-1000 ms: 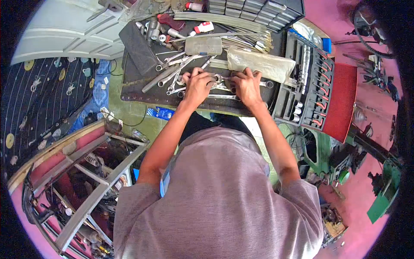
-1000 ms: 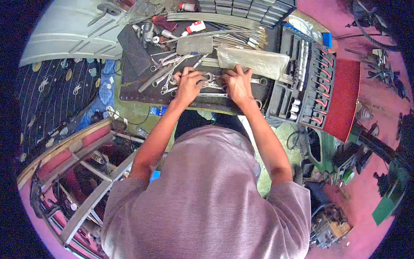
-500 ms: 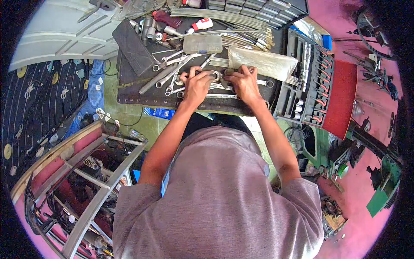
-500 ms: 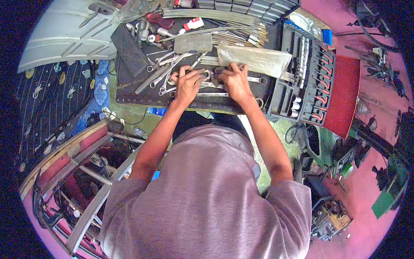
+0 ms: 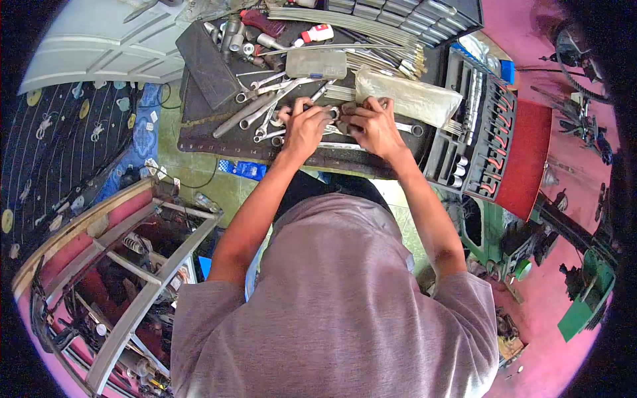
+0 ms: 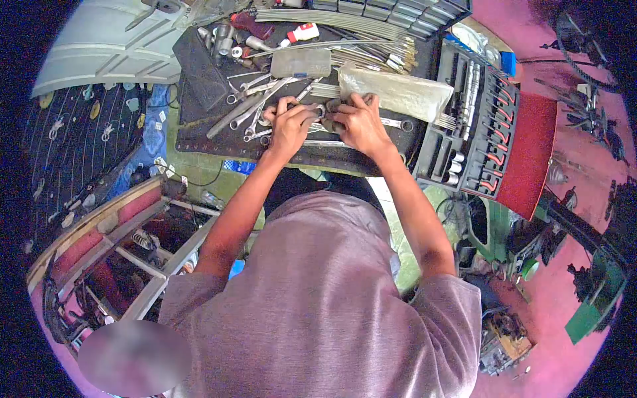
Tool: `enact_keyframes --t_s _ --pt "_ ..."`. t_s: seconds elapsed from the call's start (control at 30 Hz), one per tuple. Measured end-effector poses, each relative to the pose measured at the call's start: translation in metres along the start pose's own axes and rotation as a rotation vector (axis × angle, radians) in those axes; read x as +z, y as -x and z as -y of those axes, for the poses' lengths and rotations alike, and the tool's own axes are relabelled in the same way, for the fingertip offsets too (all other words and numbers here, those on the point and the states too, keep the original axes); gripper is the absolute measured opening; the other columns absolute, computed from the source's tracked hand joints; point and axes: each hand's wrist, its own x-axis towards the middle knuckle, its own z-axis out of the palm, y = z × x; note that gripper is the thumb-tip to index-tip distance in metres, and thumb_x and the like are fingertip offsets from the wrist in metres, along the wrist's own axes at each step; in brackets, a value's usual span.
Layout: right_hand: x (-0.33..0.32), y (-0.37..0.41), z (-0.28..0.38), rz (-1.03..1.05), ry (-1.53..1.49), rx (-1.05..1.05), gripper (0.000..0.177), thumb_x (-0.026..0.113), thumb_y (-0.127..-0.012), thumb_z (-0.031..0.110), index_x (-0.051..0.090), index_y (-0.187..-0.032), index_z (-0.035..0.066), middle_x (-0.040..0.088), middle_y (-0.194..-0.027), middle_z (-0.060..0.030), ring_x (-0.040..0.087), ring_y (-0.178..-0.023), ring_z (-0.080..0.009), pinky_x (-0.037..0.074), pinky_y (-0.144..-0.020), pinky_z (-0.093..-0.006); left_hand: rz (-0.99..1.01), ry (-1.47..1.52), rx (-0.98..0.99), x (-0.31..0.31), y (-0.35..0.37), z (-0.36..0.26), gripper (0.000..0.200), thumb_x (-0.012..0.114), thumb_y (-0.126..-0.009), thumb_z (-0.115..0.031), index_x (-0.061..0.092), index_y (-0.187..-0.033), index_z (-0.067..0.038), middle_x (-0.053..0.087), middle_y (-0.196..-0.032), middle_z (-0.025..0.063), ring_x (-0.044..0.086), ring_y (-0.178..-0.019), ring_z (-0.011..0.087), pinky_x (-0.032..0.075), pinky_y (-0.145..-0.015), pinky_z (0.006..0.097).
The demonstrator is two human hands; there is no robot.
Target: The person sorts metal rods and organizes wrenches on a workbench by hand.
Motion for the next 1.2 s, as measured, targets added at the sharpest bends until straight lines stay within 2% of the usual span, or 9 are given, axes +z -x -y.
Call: enact_keyframes --t_s 0.1,0.3,0.37,0.47,0.63,0.8,1.0,1.1,1.2 --pt "-0.007 -0.004 0.008 -0.033 -0.082 0.049 0.019 0.074 -0.080 0.021 0.078 -0.097 0.014 0.071 -0.100 0.0026 0.053 -0.109 -0.0213 0.033 -0.094 -0.0499 0.000 0.007 0.022 0.002 0.001 0.003 0.011 0.073 -0.081 -0.015 0.078 -0.091 -0.015 0.073 -0.102 -0.0075 0.056 -0.111 0.0195 0.027 -0.092 0.0518" --pt "-0.015 -0.015 0.017 0.056 -0.175 0.149 0.034 0.073 -0.079 0.018 0.075 -0.113 0.016 0.070 -0.108 -0.0032 0.053 -0.113 -0.0247 0.034 -0.094 -0.0525 0.013 0.042 -0.013 0.002 0.002 0.002 0.009 0.071 -0.083 -0.015 0.077 -0.089 -0.014 0.073 -0.101 -0.0063 0.056 -0.112 0.0197 0.028 -0.092 0.0538" --pt "-0.018 -0.014 0.017 0.068 0.082 0.108 0.040 0.073 -0.077 0.017 0.072 -0.117 0.015 0.065 -0.117 -0.0067 0.051 -0.117 -0.0266 0.035 -0.094 -0.0537 0.025 0.033 -0.019 -0.001 0.002 0.000 0.009 0.072 -0.083 -0.015 0.077 -0.090 -0.014 0.073 -0.102 -0.0062 0.055 -0.112 0.0198 0.028 -0.092 0.0539" --pt "-0.011 -0.012 0.010 0.041 0.100 0.084 0.037 0.076 -0.075 0.019 0.073 -0.112 0.013 0.060 -0.122 -0.0069 0.050 -0.118 -0.0268 0.036 -0.094 -0.0537 0.040 0.033 -0.021 0.000 0.002 0.001 0.010 0.072 -0.083 -0.014 0.077 -0.091 -0.014 0.073 -0.104 -0.0061 0.055 -0.113 0.0203 0.027 -0.094 0.0542" --pt "-0.031 -0.014 0.019 0.034 0.047 0.197 0.033 0.078 -0.072 0.025 0.073 -0.103 0.012 0.065 -0.113 -0.0062 0.052 -0.117 -0.0260 0.036 -0.095 -0.0537 0.088 0.008 -0.053 -0.010 -0.002 -0.006 0.011 0.072 -0.083 -0.015 0.078 -0.093 -0.014 0.074 -0.107 -0.0064 0.055 -0.114 0.0212 0.026 -0.095 0.0541" --pt "-0.044 -0.002 0.020 0.150 0.061 0.237 0.032 0.079 -0.074 0.029 0.073 -0.099 0.011 0.069 -0.105 -0.0049 0.055 -0.113 -0.0267 0.037 -0.094 -0.0535 0.022 0.113 -0.108 -0.013 -0.004 -0.013 0.019 0.078 -0.083 -0.017 0.079 -0.102 -0.013 0.076 -0.100 0.0007 0.057 -0.108 0.0247 0.035 -0.091 0.0441" --pt "-0.025 0.003 0.005 0.032 0.025 0.227 0.031 0.075 -0.083 0.025 0.071 -0.112 0.014 0.070 -0.112 -0.0039 0.056 -0.110 -0.0276 0.039 -0.089 -0.0495 0.126 0.034 -0.164 -0.017 -0.005 -0.030 0.028 0.082 -0.081 -0.027 0.078 -0.105 -0.013 0.075 -0.096 0.0030 0.057 -0.101 0.0254 0.035 -0.089 0.0452" --pt "-0.019 -0.004 0.010 0.033 0.051 0.181 0.038 0.077 -0.081 0.022 0.071 -0.118 0.012 0.069 -0.111 -0.0056 0.055 -0.114 -0.0276 0.039 -0.092 -0.0543 0.086 -0.022 -0.167 -0.012 -0.009 -0.033 0.028 0.083 -0.078 -0.029 0.078 -0.102 -0.014 0.073 -0.095 0.0020 0.057 -0.102 0.0248 0.033 -0.088 0.0478" --pt "-0.020 -0.008 0.014 0.083 0.022 0.210 0.039 0.078 -0.080 0.021 0.071 -0.118 0.012 0.069 -0.114 -0.0062 0.055 -0.115 -0.0279 0.039 -0.092 -0.0556 0.162 0.034 -0.248 -0.017 -0.012 -0.039 0.022 0.081 -0.078 -0.020 0.076 -0.098 -0.016 0.072 -0.098 0.0012 0.057 -0.106 0.0248 0.032 -0.088 0.0482"
